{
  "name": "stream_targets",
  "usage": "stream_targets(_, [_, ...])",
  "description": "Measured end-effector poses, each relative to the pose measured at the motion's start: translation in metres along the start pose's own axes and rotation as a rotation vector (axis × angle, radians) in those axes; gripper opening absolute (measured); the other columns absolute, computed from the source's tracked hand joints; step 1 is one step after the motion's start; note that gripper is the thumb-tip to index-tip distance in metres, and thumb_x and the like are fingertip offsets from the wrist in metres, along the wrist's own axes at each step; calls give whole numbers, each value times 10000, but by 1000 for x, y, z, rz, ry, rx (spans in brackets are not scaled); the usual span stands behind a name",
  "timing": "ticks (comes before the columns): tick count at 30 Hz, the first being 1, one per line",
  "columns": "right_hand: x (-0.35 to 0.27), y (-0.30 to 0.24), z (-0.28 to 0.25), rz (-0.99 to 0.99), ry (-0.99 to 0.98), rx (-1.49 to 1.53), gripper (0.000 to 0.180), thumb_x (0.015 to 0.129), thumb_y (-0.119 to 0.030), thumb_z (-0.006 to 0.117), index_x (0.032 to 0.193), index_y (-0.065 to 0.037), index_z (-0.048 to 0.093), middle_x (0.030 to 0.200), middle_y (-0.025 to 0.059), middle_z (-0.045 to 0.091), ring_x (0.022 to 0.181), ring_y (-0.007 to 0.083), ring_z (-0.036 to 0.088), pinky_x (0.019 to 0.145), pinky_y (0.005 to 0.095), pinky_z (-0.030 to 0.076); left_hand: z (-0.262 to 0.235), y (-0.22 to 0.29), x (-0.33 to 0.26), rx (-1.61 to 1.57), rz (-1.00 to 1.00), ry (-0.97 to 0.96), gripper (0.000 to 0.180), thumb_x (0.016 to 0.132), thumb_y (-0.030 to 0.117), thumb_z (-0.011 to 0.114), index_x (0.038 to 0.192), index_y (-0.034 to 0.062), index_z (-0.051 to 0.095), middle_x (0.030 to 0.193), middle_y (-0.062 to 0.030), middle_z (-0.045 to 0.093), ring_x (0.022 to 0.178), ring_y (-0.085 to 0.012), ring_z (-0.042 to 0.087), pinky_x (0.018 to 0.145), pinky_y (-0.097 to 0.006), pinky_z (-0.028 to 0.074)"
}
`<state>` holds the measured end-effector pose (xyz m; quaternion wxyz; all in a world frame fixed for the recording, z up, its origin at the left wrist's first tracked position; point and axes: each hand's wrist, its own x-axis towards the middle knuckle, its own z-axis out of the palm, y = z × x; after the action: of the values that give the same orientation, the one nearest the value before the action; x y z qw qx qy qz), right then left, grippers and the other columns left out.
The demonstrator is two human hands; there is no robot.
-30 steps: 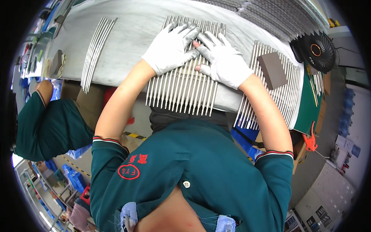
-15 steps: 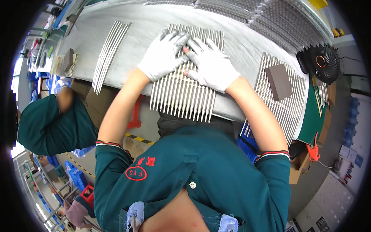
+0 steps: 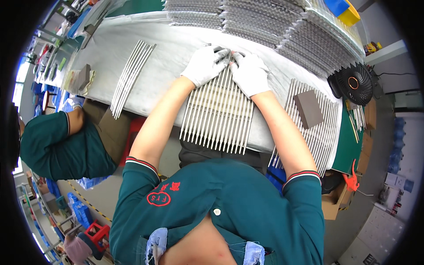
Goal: The person uses a sanding block to polish the surface of long, thin metal rods arranged on a table. They handle the rods one by one, rubbing the block along their length, and occasionally inspecting them before placing them back into the group.
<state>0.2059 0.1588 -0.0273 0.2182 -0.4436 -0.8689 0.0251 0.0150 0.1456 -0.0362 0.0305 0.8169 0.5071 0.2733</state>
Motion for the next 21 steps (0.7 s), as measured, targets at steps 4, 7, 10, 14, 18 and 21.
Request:
stream_targets(4, [1,-5,0,68,-16,27,356,925,-298,543,1167,-90,702,1151,141,686,1109,324,604,992,440,457,3,-1,3,21,10,68,355,888,309,608,1127,74,722,1052,-150,691,965,-337,644,869,-433,527])
stream_targets(7, [3,-4,-2,72,-27,6,351,934,-311,559,1190,-118,702,1142,158,689,1096,342,607,975,447,467,3,1,4,21,-26,94,332,893,305,597,1102,93,744,1023,-158,694,943,-336,649,838,-432,534])
stream_targets(10, [-2,-2,0,97,-35,-26,366,939,-338,558,1212,-138,698,1172,171,673,1112,354,600,980,450,467,3,9,-1,12,-54,96,317,895,309,596,1077,105,757,986,-163,702,907,-342,660,827,-438,538])
stream_targets(14, [-31,-17,-1,103,69,-57,356,923,-335,557,1151,-110,711,1132,153,671,1076,346,609,960,456,472,2,26,-21,57,-57,100,309,889,316,611,1059,106,761,966,-164,711,866,-347,672,810,-448,542])
stream_targets(18, [-44,-30,-14,114,34,32,379,926,-339,567,1189,-96,691,1218,160,647,1143,334,585,1016,450,435,-2,31,-34,31,-81,118,328,914,301,584,1098,77,738,1060,-156,710,976,-333,663,880,-431,527])
stream_targets(21, [-58,-21,-31,27,42,21,472,923,-335,570,1305,-61,608,1349,172,580,1265,348,512,1112,463,344,-36,42,-51,-98,-60,129,396,922,251,586,1272,75,645,1257,-183,638,1186,-339,593,1005,-405,482])
